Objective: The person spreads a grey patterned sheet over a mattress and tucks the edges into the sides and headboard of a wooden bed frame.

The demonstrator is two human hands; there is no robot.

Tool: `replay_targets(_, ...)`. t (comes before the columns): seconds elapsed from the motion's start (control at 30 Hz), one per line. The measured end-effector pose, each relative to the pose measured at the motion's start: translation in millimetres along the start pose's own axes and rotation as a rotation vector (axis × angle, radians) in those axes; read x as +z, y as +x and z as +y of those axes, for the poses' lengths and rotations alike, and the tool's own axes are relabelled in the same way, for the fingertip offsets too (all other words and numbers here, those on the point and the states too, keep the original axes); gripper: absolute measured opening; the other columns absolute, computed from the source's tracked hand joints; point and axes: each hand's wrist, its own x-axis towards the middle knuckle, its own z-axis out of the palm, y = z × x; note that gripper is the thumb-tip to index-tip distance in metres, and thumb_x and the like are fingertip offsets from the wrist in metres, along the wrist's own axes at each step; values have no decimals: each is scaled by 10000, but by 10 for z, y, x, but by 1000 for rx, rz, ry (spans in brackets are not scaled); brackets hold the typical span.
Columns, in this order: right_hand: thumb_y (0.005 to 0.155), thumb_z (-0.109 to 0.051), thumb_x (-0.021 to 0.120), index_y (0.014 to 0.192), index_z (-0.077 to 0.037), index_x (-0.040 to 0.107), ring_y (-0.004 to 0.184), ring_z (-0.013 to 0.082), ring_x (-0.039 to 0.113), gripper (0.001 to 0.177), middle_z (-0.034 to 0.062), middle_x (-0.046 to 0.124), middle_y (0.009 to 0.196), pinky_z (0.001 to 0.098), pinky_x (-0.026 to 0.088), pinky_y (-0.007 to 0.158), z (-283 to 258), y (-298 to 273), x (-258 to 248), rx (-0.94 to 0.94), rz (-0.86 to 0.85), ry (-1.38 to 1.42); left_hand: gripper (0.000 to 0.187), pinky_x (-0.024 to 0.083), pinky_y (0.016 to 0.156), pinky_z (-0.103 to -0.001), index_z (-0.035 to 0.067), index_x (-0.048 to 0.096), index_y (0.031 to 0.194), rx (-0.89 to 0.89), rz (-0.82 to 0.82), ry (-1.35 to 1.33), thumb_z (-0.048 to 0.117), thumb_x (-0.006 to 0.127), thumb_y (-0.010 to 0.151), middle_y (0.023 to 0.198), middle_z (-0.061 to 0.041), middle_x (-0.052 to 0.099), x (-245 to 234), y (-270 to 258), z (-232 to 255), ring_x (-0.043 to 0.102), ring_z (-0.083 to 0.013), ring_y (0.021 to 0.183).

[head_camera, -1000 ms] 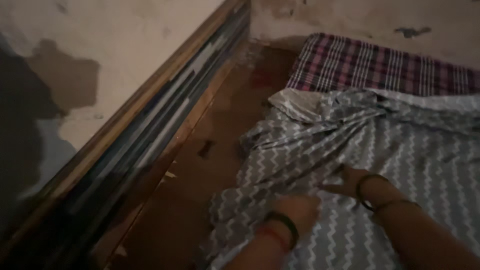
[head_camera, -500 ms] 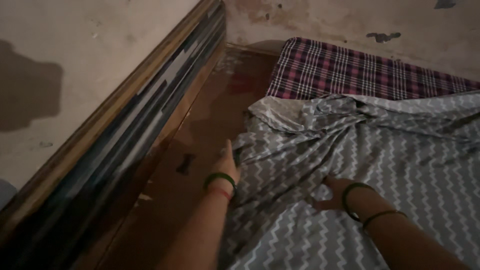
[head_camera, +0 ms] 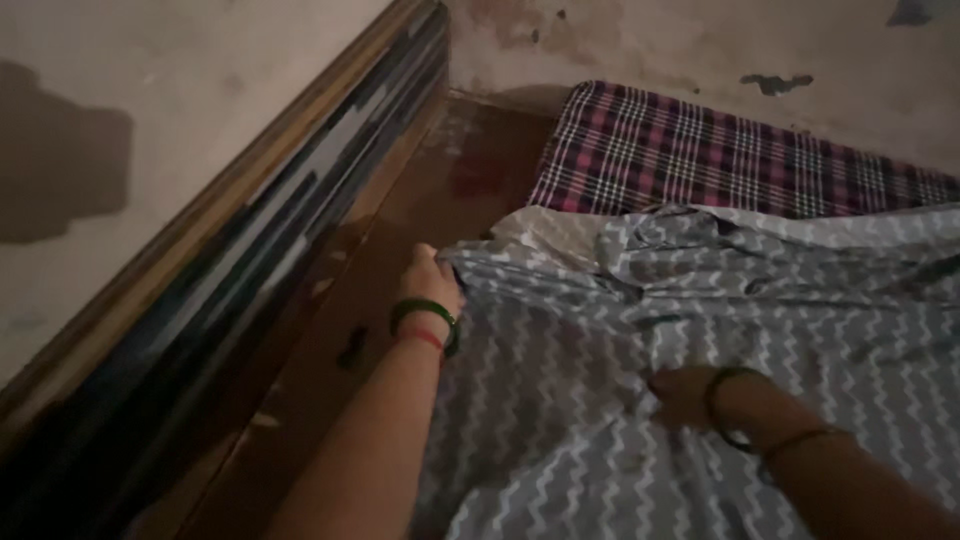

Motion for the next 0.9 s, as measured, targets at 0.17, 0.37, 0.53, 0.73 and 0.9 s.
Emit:
replay_targets(0.17, 1112, -412, 463, 1197, -70, 725, 1051, 347, 697, 439, 148, 709, 1184, 495, 610, 903, 100, 79, -303, 215, 643, 403, 287, 514, 861, -571, 117, 534, 1228, 277, 154, 181, 312, 557, 1018, 1107, -235, 708, 277, 405, -338, 656, -471, 1031)
replay_targets(0.37, 867, -356, 724, 1451, -127, 502, 1130, 380, 584, 666, 172, 488, 1422, 499, 524, 882, -407, 168, -731, -148, 955, 489, 584, 498, 904, -557, 133, 461, 1354, 267, 107, 282, 401, 697, 891, 1241, -216, 657, 341, 558, -533, 612, -461, 1127)
replay_targets(0.53, 953, -332, 660, 1517, -175, 447, 1071, 315, 704, 622, 167, 654, 1301, 443, 584, 932, -679, 412, -977, -16, 569, 457, 891, 468, 912, -570, 122, 254, 1571, 207, 42, 462, 455, 713, 883, 1543, -207, 441, 178, 609, -473, 525, -474, 1260)
replay_targets(0.73, 829, -300, 746, 1551, -274, 424, 1138, 352, 640, 791, 167, 594, 1384, 475, 571, 966, -533, 697, -1277, -21, 578, 452, 521, 506, 986, -516, 156, 513, 1436, 623, 107, 152, 390, 591, 978, 1420, -156, 616, 446, 891, -44, 617, -399, 1224)
replay_targets(0.9, 839, -384, 810, 1541, -259, 394, 1292, 414, 559, 825, 163, 408, 1565, 521, 555, 1017, -301, 964, -1433, 59, 680, 289, 463, 465, 1027, -532, 225, 480, 1462, 439, -398, 567, 287, 500, 1004, 1406, -164, 572, 1053, 1095, 590, 572, -408, 1240)
